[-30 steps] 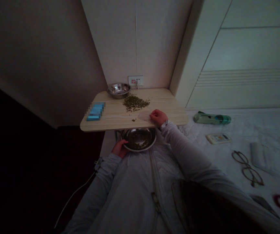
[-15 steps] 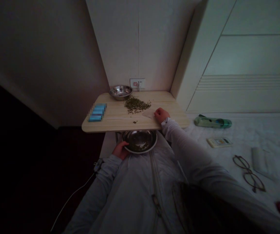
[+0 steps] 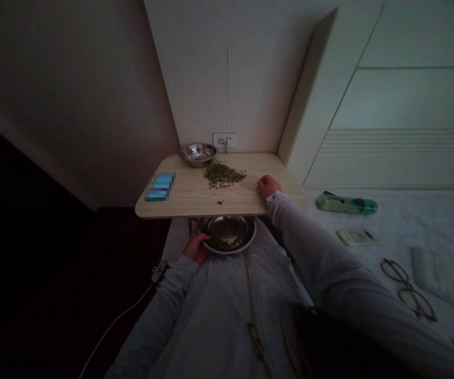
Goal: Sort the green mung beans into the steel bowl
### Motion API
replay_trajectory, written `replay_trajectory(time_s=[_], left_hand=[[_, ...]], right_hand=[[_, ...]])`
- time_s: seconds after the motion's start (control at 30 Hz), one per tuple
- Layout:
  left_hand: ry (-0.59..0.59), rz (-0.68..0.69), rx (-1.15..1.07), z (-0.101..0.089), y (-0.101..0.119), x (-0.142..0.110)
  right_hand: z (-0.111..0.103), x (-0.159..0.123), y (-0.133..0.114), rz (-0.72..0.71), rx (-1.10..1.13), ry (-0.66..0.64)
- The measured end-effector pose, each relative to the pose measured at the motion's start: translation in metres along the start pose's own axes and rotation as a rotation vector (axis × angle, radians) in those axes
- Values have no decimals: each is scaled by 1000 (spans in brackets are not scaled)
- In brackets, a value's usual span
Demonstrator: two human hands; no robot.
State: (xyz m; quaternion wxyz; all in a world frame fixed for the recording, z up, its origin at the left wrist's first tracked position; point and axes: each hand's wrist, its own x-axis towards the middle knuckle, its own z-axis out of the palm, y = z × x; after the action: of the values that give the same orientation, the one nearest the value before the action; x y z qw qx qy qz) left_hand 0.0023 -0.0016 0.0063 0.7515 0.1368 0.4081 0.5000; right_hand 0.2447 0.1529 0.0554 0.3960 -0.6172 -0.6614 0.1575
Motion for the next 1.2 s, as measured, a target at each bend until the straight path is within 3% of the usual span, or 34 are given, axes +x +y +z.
replay_trajectory(time_s=[0.1, 0.33, 0.53, 0.9, 1.2], left_hand=[[6, 12, 9, 0, 0, 0], [-3, 29, -8, 0, 0, -1], [14, 25, 4, 0, 0, -1], [32, 22, 19, -2, 0, 3], [22, 13, 17, -1, 0, 3]], right_hand=[[3, -7, -7, 88, 67, 39], [29, -30, -29, -10, 376, -90], [35, -39, -36, -53, 381, -182], [33, -40, -36, -71, 315, -217], [32, -39, -34, -50, 390, -275]])
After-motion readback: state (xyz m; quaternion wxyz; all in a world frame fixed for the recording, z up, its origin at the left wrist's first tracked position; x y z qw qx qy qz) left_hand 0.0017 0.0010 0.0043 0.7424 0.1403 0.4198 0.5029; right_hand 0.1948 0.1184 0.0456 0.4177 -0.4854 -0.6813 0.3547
